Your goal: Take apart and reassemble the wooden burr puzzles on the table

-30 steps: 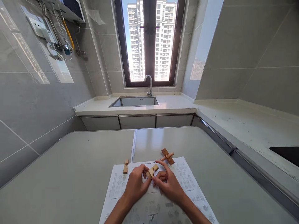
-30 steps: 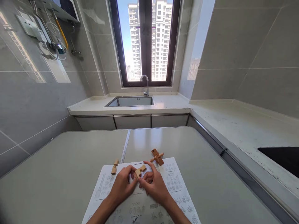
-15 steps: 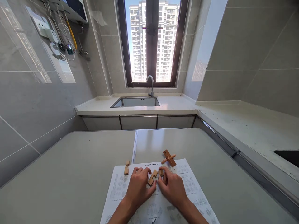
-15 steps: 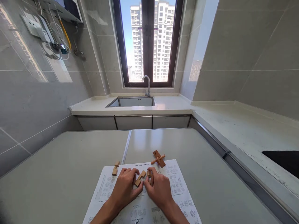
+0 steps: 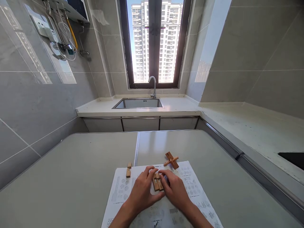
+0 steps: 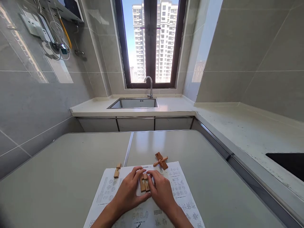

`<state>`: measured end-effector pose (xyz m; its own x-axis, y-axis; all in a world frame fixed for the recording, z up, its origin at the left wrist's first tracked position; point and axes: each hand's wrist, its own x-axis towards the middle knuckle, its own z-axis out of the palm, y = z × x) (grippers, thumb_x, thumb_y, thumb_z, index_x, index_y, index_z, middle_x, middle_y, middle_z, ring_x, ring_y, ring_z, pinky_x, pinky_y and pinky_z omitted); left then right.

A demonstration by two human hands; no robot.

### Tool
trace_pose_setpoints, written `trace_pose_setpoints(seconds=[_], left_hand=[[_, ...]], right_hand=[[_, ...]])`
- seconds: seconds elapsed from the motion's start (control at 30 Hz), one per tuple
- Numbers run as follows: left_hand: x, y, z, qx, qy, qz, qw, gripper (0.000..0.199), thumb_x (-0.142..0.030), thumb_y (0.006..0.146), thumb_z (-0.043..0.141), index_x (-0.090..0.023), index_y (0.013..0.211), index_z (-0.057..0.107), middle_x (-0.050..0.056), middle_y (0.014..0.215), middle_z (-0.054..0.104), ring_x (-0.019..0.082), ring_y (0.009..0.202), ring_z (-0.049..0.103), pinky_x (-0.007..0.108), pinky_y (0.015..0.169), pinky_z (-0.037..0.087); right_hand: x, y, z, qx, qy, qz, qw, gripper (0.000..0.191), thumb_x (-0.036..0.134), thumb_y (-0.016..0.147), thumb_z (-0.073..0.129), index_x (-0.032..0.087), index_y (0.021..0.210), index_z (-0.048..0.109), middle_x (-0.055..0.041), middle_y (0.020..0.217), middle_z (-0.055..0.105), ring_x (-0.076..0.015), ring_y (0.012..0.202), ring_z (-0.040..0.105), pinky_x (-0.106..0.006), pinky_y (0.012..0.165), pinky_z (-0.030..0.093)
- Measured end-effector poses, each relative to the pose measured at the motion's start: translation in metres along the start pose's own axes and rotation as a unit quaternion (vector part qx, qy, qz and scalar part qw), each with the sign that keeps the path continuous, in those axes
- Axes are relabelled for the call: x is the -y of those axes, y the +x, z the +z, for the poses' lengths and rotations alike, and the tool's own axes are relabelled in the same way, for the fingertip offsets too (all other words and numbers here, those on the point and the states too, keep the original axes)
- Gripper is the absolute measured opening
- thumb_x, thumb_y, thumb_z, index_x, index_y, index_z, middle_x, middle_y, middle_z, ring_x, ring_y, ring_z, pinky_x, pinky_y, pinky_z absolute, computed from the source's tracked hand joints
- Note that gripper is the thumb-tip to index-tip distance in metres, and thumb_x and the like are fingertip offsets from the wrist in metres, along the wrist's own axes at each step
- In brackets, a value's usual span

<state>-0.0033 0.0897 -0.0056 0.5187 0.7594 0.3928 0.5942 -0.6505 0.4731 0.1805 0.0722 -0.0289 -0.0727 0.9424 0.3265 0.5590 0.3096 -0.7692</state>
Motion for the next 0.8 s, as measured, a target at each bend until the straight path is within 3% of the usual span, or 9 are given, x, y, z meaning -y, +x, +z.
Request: trace_pose_setpoints(seconds=[0.17, 0.33, 0.5, 0.8], left_hand=[[0.001, 0.001, -0.002, 0.036, -0.029, -0.004, 0.999, 0.064, -0.025, 0.080, 0.081, -0.031, 0.136, 0.051, 0.007, 0.133, 0.067, 0.030, 0.118, 0.065, 0.045, 0.098, 0.053], [0.007, 0.001, -0.004, 0.011, 0.017, -0.017, 1.000, 0.051, -0.024, 0.082, 0.078, -0.027, 0.128, 0.056, 0.008, 0.124, 0.070, 0.030, 0.111, 0.064, 0.046, 0.095, 0.053], [0.021, 0.003, -0.019, -0.024, 0.124, -0.008, 0.992, 0.041, -0.026, 0.084, 0.074, -0.027, 0.122, 0.061, 0.006, 0.121, 0.072, 0.038, 0.130, 0.052, 0.056, 0.106, 0.041], [0.055, 0.000, -0.035, -0.067, 0.185, -0.046, 0.979, 0.036, -0.025, 0.085, 0.067, -0.029, 0.121, 0.068, 0.006, 0.122, 0.070, 0.036, 0.133, 0.050, 0.053, 0.109, 0.040]], right_hand=[[-0.001, -0.001, 0.000, 0.003, 0.028, 0.012, 1.000, 0.029, 0.035, 0.105, 0.044, 0.025, 0.121, 0.067, -0.0064, 0.110, 0.076, -0.0239, 0.096, 0.073, -0.033, 0.083, 0.055], [-0.007, -0.002, 0.003, -0.001, 0.027, 0.030, 0.999, 0.029, 0.038, 0.104, 0.047, 0.023, 0.121, 0.064, -0.0060, 0.104, 0.075, -0.0222, 0.086, 0.071, -0.032, 0.079, 0.054], [-0.005, -0.001, 0.002, 0.010, 0.024, 0.035, 0.999, 0.029, 0.037, 0.103, 0.046, 0.022, 0.120, 0.064, -0.0058, 0.100, 0.074, -0.0203, 0.074, 0.068, -0.032, 0.074, 0.052], [-0.001, -0.002, -0.002, 0.032, -0.001, 0.032, 0.999, 0.027, 0.033, 0.101, 0.045, 0.022, 0.106, 0.068, -0.0058, 0.090, 0.074, -0.0208, 0.069, 0.064, -0.033, 0.067, 0.047]])
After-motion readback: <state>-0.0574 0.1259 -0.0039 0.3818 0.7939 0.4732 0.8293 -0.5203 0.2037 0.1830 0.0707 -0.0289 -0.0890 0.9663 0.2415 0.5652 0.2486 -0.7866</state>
